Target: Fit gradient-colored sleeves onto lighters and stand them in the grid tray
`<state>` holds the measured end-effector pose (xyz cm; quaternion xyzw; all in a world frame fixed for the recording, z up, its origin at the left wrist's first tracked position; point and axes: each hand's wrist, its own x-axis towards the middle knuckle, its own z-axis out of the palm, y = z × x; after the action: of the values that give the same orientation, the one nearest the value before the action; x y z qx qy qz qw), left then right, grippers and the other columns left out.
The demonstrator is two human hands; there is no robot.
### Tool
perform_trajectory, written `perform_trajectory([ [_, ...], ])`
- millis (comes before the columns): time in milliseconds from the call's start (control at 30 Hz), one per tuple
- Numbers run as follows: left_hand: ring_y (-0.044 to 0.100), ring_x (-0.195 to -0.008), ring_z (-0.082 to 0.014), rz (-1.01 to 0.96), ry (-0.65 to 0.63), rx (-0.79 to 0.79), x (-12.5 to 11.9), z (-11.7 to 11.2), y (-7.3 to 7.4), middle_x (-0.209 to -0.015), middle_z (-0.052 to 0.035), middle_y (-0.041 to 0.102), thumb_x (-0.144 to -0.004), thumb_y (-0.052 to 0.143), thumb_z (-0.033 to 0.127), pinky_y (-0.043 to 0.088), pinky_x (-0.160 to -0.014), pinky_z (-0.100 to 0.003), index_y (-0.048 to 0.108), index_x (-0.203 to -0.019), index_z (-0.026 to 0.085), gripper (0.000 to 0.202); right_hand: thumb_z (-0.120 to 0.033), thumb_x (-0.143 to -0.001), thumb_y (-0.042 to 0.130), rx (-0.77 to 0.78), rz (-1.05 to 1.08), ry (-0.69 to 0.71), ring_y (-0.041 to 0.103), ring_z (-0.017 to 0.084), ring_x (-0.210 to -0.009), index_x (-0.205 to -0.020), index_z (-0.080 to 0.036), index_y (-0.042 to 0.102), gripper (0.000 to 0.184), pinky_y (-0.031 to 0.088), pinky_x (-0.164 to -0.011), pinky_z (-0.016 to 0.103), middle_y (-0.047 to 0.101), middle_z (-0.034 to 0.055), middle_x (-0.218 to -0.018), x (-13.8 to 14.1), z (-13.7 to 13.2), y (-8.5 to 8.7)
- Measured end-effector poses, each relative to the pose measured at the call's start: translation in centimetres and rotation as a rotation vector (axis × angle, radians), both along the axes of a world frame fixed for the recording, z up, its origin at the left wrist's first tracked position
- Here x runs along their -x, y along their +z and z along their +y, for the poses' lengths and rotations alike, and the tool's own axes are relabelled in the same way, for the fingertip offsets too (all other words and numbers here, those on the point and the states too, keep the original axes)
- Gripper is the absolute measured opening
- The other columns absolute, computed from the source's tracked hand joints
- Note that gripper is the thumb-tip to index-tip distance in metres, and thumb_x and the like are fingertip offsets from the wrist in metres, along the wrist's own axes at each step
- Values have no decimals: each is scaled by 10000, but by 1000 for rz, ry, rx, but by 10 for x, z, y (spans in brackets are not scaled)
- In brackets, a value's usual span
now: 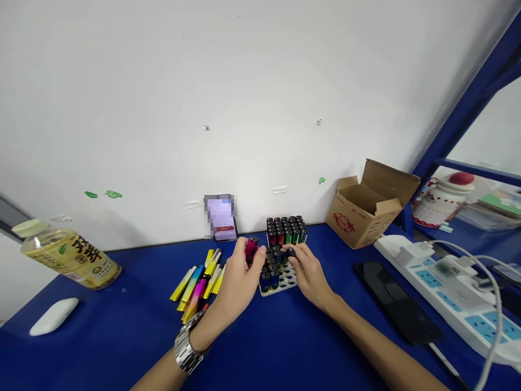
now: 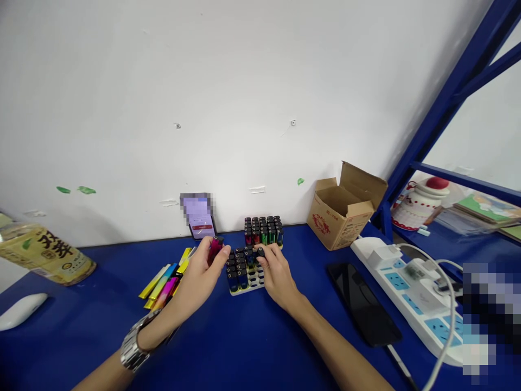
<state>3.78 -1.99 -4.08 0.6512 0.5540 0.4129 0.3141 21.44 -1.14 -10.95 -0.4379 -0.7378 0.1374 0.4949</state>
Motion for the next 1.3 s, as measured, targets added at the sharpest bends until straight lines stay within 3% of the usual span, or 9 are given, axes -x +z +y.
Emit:
perform_trajectory([
  [333, 360, -466, -103, -20, -3, 48, 4, 4, -4, -557, 84, 376, -846, 454, 442, 249, -479, -228, 359, -735, 235, 254, -182, -938, 367, -159, -8, 47, 625, 212, -870, -1101, -189, 594, 280, 523, -744, 329, 636, 111, -960, -9, -2, 2],
  [600, 462, -532, -129, 41, -14, 70, 2, 1, 0, -614, 62, 472, -872, 418, 410, 329, -550, -255, 420, -828, 231, 185, -104, -892, 399, -192, -52, 7, 688, 193, -774, -1108, -199, 591, 305, 556, -660, 297, 711, 83, -942, -3, 0, -8],
  [733, 537, -620, -147, -15, -59, 75, 3, 1, -2, -719, 23, 578, -901, 375, 394, 373, -586, -265, 444, -846, 230, 186, -51, -871, 385, -232, -103, 32, 668, 163, -638, -1124, -195, 586, 353, 549, -573, 264, 709, 62, -823, -2, -1, -8],
  [967, 577, -687, -152, -14, -155, -34, 2, -2, -1, -741, 1, 575, -919, 397, 381, 433, -644, -275, 508, -968, 200, 218, -5, -850, 375, -321, -224, 27, 631, 189, -775, -1257, -182, 538, 473, 571, -632, 313, 629, 124, -940, -5, 1, -6],
  [1067, 591, -756, -154, -13, -197, -113, 0, -2, -1, -865, -28, 582, -919, 420, 364, 458, -690, -280, 541, -1042, 200, 238, -30, -869, 397, -308, -282, 42, 605, 192, -768, -1305, -200, 492, 477, 567, -628, 328, 597, 114, -918, -6, 0, -1],
  [1200, 591, -796, -160, -8, -219, -143, 0, -1, -4, -933, -44, 577, -916, 436, 354, 474, -706, -280, 563, -1073, 205, 251, -67, -888, 443, -307, -230, 82, 626, 202, -856, -1289, -233, 482, 436, 582, -694, 330, 612, 110, -983, -5, 1, 0],
  [1300, 585, -779, -158, -2, -219, -139, 0, 0, -6, -906, -40, 576, -915, 439, 355, 476, -686, -275, 569, -1072, 206, 252, -21, -877, 395, -295, -163, 118, 641, 172, -809, -1251, -240, 503, 446, 594, -657, 275, 624, 93, -962, -6, 3, -3],
])
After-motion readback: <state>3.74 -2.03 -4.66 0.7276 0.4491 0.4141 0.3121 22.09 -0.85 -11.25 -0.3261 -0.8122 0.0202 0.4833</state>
